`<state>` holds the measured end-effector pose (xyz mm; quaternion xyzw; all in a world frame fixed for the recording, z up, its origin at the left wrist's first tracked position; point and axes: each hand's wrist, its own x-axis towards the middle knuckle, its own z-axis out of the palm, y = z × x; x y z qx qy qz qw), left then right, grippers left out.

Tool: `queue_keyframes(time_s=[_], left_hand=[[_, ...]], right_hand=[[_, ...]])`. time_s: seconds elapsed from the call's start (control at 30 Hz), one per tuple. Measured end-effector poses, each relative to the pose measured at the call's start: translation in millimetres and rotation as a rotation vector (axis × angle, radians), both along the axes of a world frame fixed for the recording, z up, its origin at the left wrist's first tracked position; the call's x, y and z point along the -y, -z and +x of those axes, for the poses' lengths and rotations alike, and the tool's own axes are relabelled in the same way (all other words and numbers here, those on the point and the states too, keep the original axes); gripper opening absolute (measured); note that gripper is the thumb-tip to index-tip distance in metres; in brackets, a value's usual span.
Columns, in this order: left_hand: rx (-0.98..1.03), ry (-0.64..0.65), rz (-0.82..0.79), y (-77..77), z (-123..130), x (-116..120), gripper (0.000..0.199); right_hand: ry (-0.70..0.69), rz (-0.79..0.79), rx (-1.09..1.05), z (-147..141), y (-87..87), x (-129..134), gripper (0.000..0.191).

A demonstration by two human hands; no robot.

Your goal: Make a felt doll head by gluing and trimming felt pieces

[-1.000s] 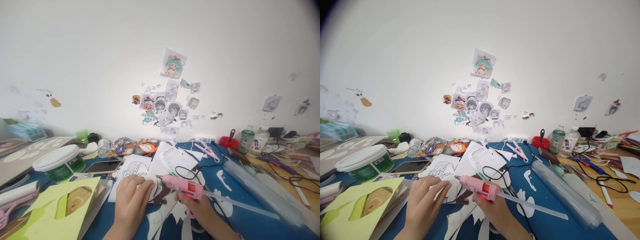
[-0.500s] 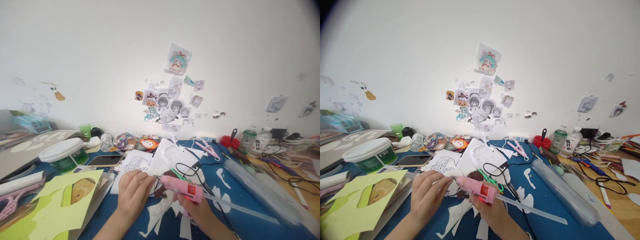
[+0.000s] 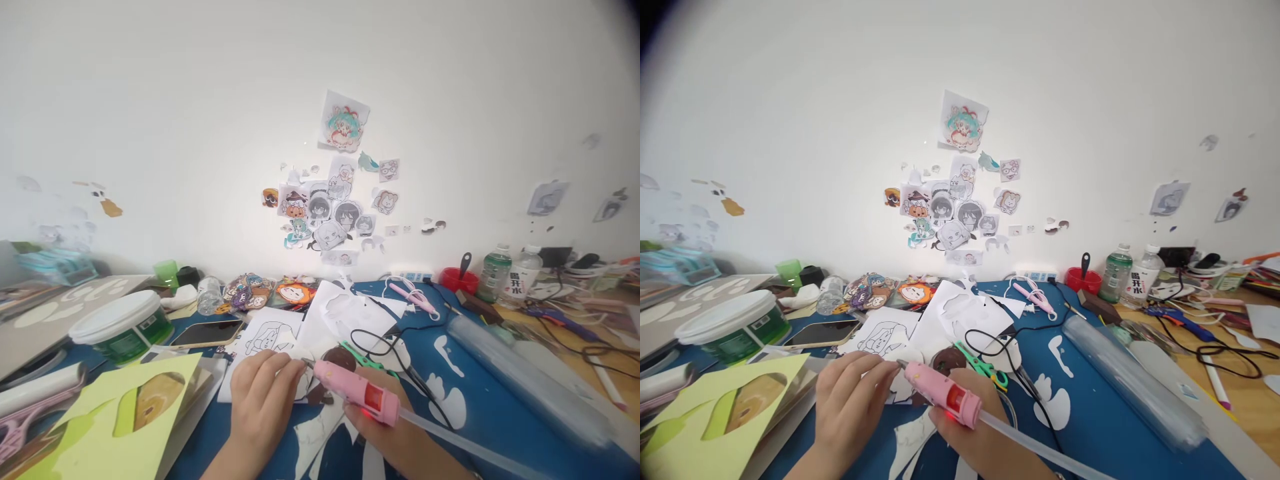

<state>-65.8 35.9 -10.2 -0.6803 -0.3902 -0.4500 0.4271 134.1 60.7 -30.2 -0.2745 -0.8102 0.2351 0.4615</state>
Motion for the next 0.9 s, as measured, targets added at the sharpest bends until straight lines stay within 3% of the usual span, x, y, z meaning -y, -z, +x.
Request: queue_keyframes(time_s=[0.2,0.43,0.5,0.7,0.9], left_hand=[[-0.054,-0.036,0.017,1.8,-0.5,1.3,0.015],[-0.203,-0.09,0.017,-1.5,1.4,-1.9,0.013],[-0.24,-0.105,-0.008,0.5,3.6,-4.5,0.009],[-0.274,-0.145,-0.091,16.9,8.2,-10.2,0.015],[-0.288,-0.122,-0.062,24.9,11.1,-14.5,0.022]], right_hand=[[0.047,-0.077,-0.028,-1.2,-0.1,1.5,0.01],[0.1,-0.514,-0.162,-8.4,-2.4,5.3,0.022],[0.124,-0.573,-0.155,-10.0,-4.3,6.9,0.026],[0.23,-0.464,-0.083,-12.0,-16.2,12.5,0.015],[0.26,-0.422,-0.053,-14.1,-17.4,16.7,0.017]])
